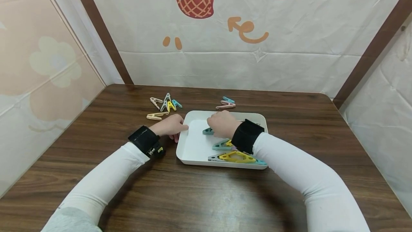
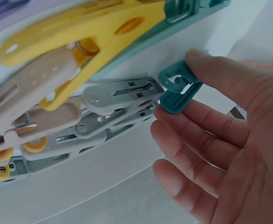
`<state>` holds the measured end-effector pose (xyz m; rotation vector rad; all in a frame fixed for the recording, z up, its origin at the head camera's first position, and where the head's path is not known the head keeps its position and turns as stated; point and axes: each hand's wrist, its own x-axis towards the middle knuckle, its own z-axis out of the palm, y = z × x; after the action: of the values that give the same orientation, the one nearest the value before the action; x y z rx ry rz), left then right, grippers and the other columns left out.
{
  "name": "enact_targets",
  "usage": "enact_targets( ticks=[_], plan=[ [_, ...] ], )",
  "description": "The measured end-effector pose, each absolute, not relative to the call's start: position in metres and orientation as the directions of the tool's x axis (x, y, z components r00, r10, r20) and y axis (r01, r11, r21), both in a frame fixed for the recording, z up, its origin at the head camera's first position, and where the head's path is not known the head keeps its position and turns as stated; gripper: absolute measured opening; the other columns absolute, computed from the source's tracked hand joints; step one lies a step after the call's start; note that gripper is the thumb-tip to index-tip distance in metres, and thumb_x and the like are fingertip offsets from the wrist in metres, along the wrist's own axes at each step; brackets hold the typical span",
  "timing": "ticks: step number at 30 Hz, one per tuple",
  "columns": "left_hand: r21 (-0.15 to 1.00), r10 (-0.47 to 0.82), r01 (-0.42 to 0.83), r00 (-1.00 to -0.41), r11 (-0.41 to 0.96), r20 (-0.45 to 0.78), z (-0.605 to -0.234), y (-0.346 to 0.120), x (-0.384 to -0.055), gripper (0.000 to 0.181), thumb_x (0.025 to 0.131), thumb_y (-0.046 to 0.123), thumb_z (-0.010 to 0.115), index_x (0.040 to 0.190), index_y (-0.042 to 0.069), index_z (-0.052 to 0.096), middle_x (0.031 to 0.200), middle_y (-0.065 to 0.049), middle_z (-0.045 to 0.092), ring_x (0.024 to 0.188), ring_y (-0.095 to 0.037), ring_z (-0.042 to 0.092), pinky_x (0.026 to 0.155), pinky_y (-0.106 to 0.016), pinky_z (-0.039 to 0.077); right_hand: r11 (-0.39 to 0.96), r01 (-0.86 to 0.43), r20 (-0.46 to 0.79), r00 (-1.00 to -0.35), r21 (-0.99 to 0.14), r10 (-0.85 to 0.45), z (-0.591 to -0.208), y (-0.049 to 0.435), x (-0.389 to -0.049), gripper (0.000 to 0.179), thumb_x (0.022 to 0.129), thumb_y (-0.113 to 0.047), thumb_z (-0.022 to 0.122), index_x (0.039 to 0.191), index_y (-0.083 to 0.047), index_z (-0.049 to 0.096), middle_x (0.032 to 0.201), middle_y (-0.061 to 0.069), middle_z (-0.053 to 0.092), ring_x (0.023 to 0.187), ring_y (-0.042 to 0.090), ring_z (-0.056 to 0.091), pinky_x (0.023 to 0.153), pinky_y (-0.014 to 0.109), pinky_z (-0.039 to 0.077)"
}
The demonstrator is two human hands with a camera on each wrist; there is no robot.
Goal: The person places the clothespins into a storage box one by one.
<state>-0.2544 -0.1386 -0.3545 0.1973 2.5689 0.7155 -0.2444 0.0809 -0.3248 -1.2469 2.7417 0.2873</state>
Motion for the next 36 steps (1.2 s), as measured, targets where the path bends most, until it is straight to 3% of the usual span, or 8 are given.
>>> enact_targets(
  ticks=[11, 20, 27, 36],
  plan=[
    [0.528, 0.26, 0.014, -0.881, 0.849, -0.395, -0.356, -0.14, -0.255, 0.023, 0.098, 0.019, 0.053, 0.085, 0.002, 0.06, 0.06, -0.007, 0.065, 0.048, -0.013, 0.062, 0.048, -0.024, 0.048, 0.643, -0.75, -0.184, -0.661, 0.154, -0.727, -0.329, 0.079, -0.247, 0.027, 0.086, -0.024, 0.076, 0.104, -0.005, 0.067, 0.09, 0.005, 0.065, 0.079, 0.017, 0.059, 0.07, 0.029, 0.051],
    [0.529, 0.259, 0.014, -0.883, 0.848, -0.392, -0.356, -0.141, -0.254, 0.024, 0.098, 0.019, 0.053, 0.085, 0.002, 0.061, 0.059, -0.007, 0.065, 0.048, -0.013, 0.062, 0.048, -0.025, 0.048, 0.672, -0.733, -0.195, -0.678, 0.106, -0.709, -0.327, 0.082, -0.244, 0.025, 0.085, -0.023, 0.076, 0.101, -0.006, 0.068, 0.086, 0.003, 0.063, 0.072, 0.015, 0.054, 0.067, 0.028, 0.048],
    [0.53, 0.264, 0.019, -0.882, 0.848, -0.391, -0.357, -0.14, -0.254, 0.025, 0.099, 0.019, 0.053, 0.084, 0.002, 0.062, 0.059, -0.007, 0.064, 0.048, -0.013, 0.062, 0.048, -0.025, 0.048, 0.679, -0.726, -0.192, -0.686, 0.11, -0.702, -0.323, 0.083, -0.248, 0.028, 0.088, -0.032, 0.073, 0.1, -0.008, 0.067, 0.085, 0.002, 0.063, 0.073, 0.014, 0.057, 0.066, 0.029, 0.049],
    [0.53, 0.262, 0.018, -0.883, 0.848, -0.389, -0.357, -0.14, -0.255, 0.025, 0.098, 0.019, 0.053, 0.083, 0.002, 0.061, 0.058, -0.007, 0.065, 0.047, -0.014, 0.061, 0.047, -0.024, 0.047, 0.731, -0.682, 0.012, -0.731, -0.008, -0.682, -0.295, 0.096, -0.264, 0.024, 0.091, -0.029, 0.069, 0.101, -0.008, 0.067, 0.087, 0.003, 0.064, 0.074, 0.016, 0.058, 0.065, 0.032, 0.049]
  ],
)
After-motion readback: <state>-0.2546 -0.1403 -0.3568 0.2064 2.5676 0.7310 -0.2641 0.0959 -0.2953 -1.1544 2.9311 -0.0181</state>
